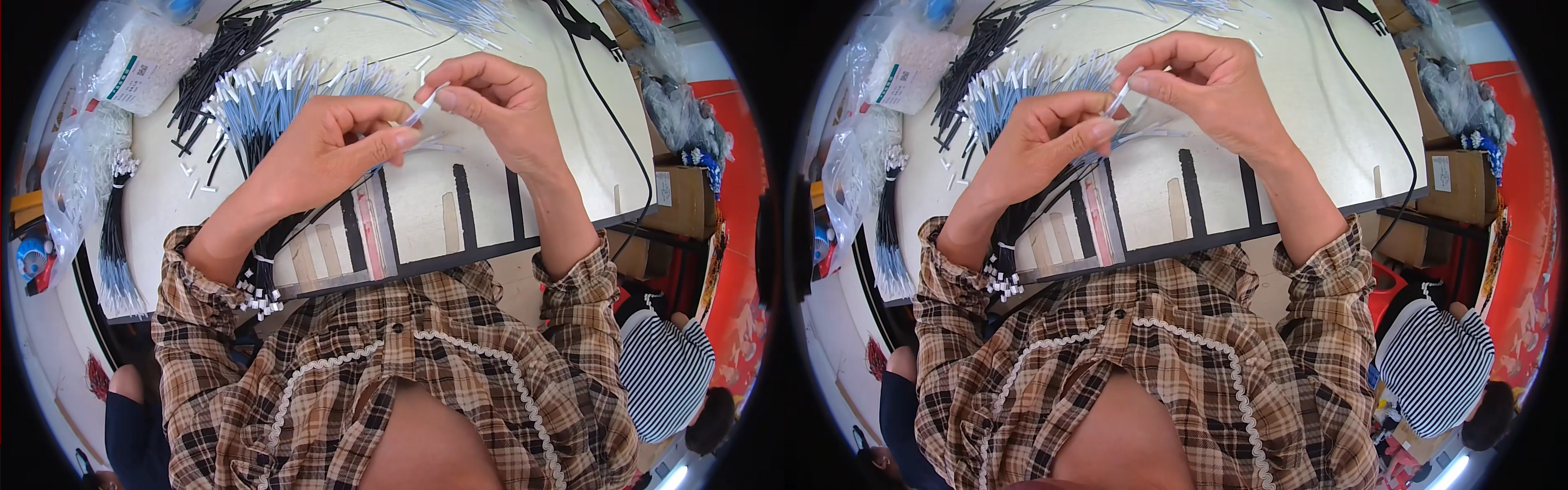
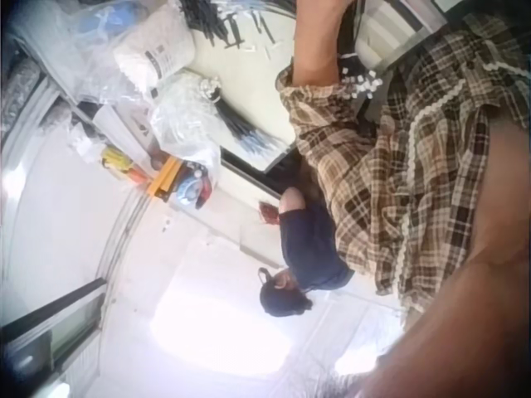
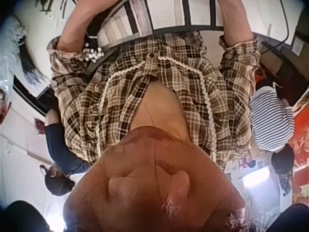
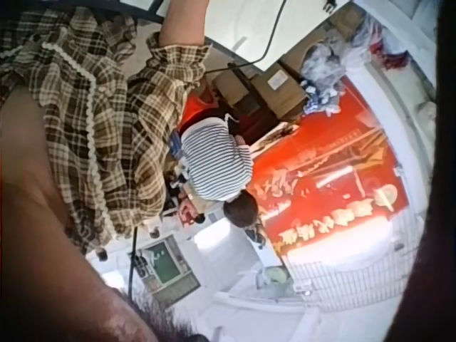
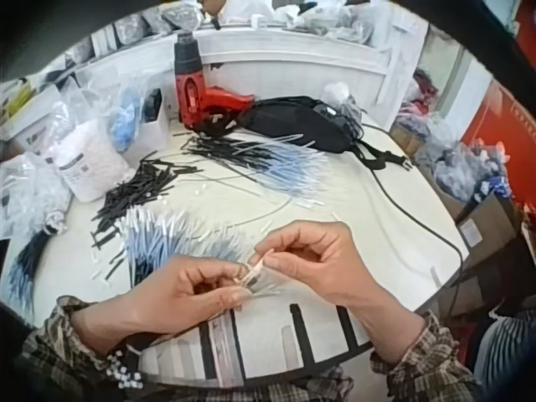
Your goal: Assembling small electronic components by attaching connectors to wire bundles.
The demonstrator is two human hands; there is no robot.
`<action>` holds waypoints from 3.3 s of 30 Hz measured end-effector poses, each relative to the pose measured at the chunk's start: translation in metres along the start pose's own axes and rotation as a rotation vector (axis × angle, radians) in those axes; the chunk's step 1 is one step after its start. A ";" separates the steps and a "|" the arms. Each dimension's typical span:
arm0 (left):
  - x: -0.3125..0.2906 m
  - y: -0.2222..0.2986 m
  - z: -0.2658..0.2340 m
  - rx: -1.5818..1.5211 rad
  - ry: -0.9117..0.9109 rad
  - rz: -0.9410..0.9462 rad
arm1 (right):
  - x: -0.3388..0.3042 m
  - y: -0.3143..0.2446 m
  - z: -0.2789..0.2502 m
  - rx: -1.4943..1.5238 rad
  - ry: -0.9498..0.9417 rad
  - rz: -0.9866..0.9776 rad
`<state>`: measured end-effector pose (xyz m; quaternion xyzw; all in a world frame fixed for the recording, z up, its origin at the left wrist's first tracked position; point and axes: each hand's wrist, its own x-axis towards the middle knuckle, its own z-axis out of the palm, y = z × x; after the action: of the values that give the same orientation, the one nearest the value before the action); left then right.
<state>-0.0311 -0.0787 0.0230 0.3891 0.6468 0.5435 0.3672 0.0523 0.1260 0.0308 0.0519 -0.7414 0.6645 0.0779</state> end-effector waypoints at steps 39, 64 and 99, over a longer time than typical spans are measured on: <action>-0.010 0.009 0.004 0.336 0.058 0.127 | -0.008 -0.017 -0.021 -0.261 -0.221 0.178; -0.003 0.000 0.010 0.573 0.070 0.048 | -0.014 -0.010 -0.041 -0.942 -0.091 0.020; 0.004 -0.008 0.005 -0.209 0.270 -0.132 | -0.003 -0.004 -0.003 -0.018 0.171 0.137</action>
<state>-0.0290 -0.0735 0.0144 0.2290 0.6544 0.6298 0.3503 0.0563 0.1285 0.0347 -0.0567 -0.7398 0.6636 0.0957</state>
